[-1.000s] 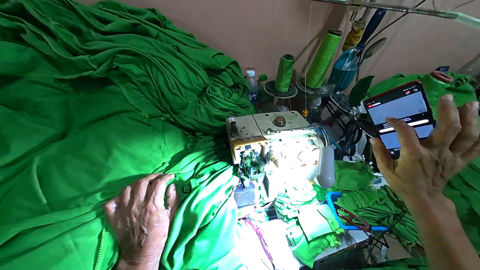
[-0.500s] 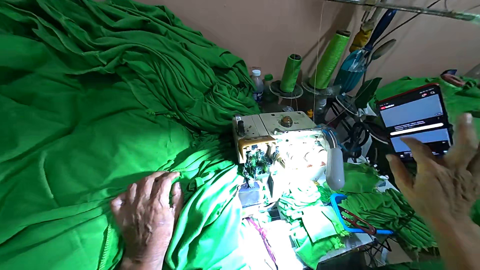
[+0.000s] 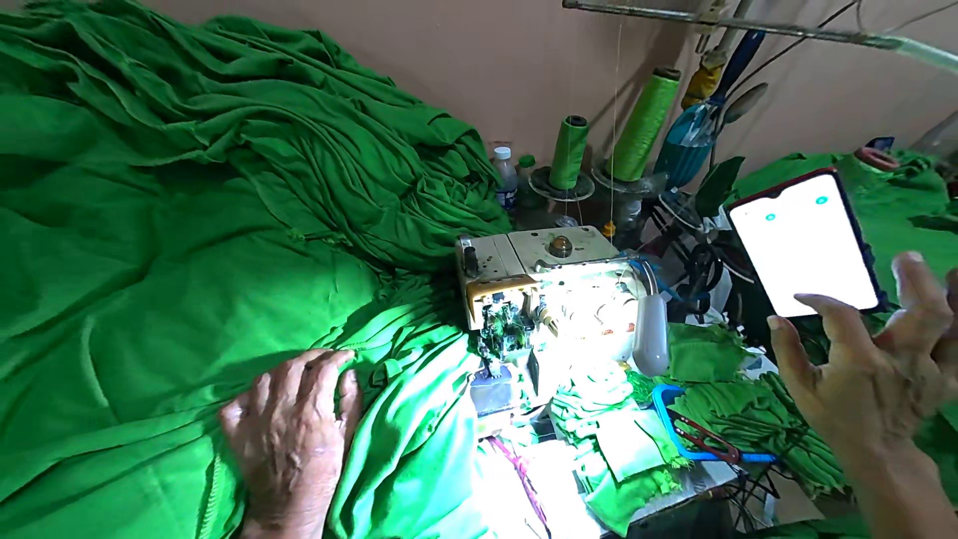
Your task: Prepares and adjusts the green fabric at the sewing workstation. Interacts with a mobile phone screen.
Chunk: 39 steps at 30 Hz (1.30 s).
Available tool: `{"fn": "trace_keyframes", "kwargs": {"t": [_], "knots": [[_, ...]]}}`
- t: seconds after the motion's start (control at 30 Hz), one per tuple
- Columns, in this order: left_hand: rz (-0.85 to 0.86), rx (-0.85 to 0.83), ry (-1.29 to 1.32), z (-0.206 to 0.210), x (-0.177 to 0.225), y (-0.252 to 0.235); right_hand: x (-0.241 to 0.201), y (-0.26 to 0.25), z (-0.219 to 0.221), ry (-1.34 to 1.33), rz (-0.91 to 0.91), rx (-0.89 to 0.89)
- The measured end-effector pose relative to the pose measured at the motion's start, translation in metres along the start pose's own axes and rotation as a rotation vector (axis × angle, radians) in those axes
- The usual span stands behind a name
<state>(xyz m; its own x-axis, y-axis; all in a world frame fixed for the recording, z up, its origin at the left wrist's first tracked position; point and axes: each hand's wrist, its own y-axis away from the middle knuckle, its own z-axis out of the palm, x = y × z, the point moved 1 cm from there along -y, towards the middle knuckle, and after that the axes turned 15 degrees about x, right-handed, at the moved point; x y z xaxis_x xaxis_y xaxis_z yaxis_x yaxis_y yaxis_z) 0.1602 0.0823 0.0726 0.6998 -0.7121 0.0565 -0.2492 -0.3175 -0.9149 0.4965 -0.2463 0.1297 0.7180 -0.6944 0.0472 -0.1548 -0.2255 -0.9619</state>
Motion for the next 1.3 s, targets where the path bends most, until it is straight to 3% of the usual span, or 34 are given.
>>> {"fn": "trace_keyframes", "kwargs": {"t": [0.4,0.7,1.13,1.3], "knots": [[-0.001,0.017,0.003,0.000,0.000,0.002,-0.011,-0.025,0.016,0.001,-0.015,0.001],[-0.005,0.002,-0.006,0.000,0.000,0.000,-0.001,-0.002,0.009,0.009,0.047,0.004],[0.003,0.018,-0.005,0.000,0.000,0.002,-0.009,-0.016,0.019,0.025,0.024,0.034],[-0.012,-0.051,-0.010,-0.002,0.000,-0.002,-0.009,-0.015,0.020,0.017,0.038,0.013]]}}
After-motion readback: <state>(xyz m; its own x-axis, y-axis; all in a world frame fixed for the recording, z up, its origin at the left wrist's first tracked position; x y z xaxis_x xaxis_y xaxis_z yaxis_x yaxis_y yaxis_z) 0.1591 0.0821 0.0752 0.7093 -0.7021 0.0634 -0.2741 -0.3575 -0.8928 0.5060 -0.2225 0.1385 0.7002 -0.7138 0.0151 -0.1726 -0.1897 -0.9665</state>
